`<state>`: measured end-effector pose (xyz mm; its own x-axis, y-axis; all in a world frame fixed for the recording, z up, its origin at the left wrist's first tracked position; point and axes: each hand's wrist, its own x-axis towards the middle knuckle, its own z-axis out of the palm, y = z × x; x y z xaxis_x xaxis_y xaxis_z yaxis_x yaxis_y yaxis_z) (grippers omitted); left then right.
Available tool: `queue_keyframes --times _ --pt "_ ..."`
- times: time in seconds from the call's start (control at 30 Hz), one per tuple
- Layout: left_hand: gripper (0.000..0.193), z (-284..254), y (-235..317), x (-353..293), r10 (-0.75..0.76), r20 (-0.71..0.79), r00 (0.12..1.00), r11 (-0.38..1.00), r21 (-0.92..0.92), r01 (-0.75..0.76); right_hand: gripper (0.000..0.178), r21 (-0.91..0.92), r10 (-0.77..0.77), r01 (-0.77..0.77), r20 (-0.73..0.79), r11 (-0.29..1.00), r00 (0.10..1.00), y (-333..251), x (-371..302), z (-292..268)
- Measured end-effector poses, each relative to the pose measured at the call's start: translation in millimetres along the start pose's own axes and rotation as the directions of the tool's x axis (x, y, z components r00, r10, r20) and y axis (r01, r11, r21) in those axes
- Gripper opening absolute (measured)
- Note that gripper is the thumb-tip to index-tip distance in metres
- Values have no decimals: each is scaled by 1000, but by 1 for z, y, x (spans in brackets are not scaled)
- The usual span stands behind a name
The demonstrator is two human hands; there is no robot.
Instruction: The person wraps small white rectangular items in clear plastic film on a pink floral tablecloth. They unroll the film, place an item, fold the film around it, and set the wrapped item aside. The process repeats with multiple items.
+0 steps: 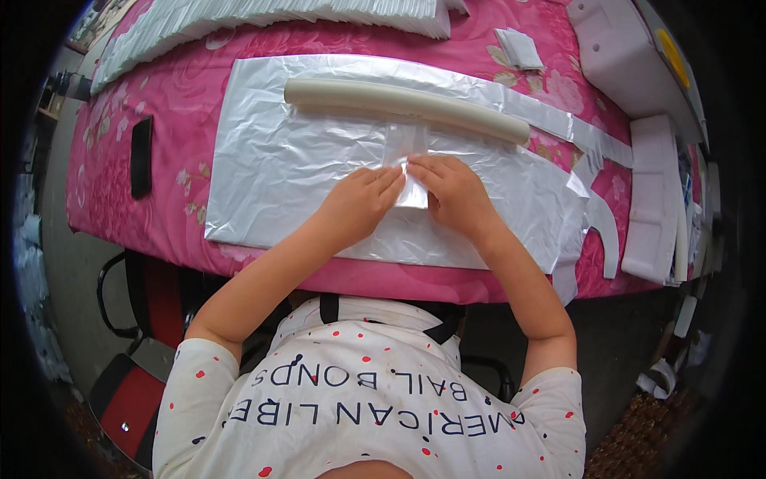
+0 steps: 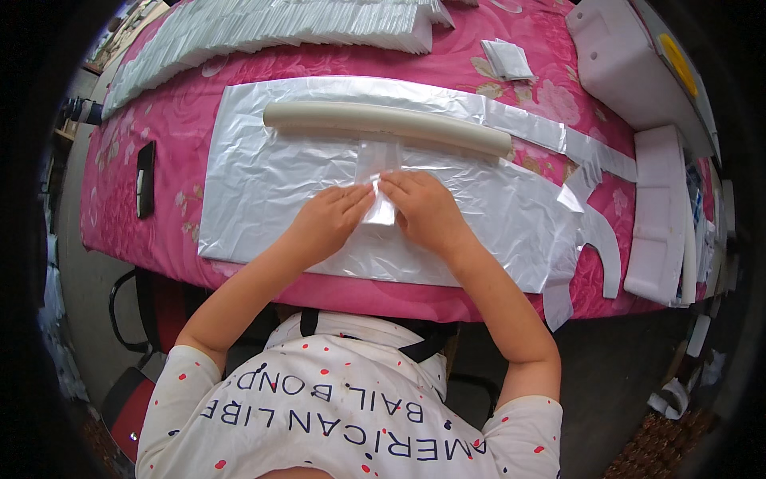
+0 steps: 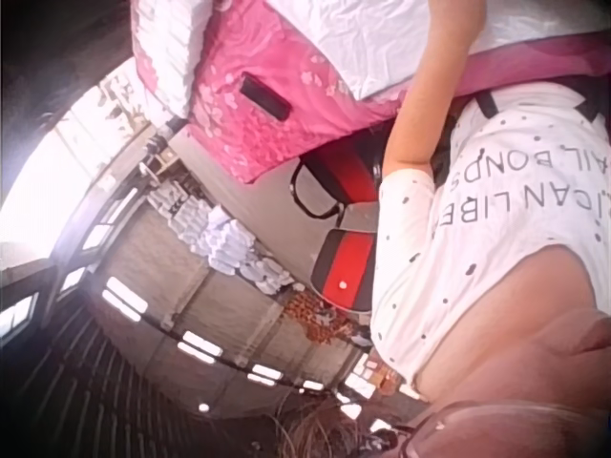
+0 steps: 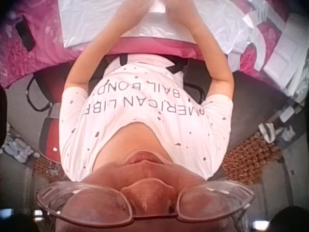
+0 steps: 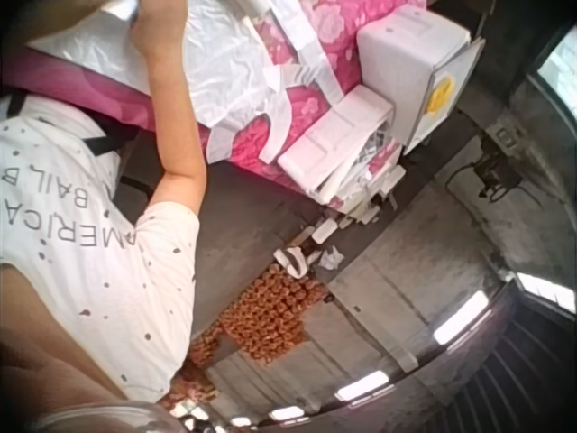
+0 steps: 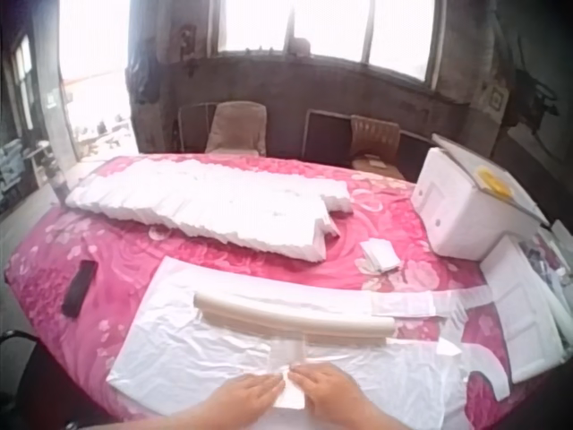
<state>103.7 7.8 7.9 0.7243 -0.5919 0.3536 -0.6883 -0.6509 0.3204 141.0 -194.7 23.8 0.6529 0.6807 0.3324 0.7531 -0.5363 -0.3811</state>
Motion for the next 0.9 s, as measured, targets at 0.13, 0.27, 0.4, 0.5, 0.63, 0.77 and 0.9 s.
queue_keyframes --times 0.13,0.27,0.4,0.5,0.63,0.77,0.9 --pt "46 -11 20 -31 90 16 996 990 -107 -88 23 49 -9 9 -9 999 1000 -29 -24 0" --pt "56 -15 26 -43 28 93 995 972 -235 -5 20 130 55 -51 -32 990 998 -48 -39 3" --pt "53 -17 24 -36 -129 111 985 913 -376 162 14 270 261 -241 -38 932 965 -45 -41 6" --pt "48 -17 25 -19 -399 172 901 797 -420 433 13 377 553 -549 110 746 826 -44 -29 2" --pt "52 -10 20 -5 -586 170 792 670 -448 592 24 449 677 -745 339 494 653 -33 -12 -4" --pt "59 -11 15 8 -674 210 708 583 -439 684 28 445 695 -842 500 306 517 -24 0 -5" --pt "58 -11 11 12 -665 95 741 654 -407 638 28 386 675 -899 610 205 415 -15 5 -7"
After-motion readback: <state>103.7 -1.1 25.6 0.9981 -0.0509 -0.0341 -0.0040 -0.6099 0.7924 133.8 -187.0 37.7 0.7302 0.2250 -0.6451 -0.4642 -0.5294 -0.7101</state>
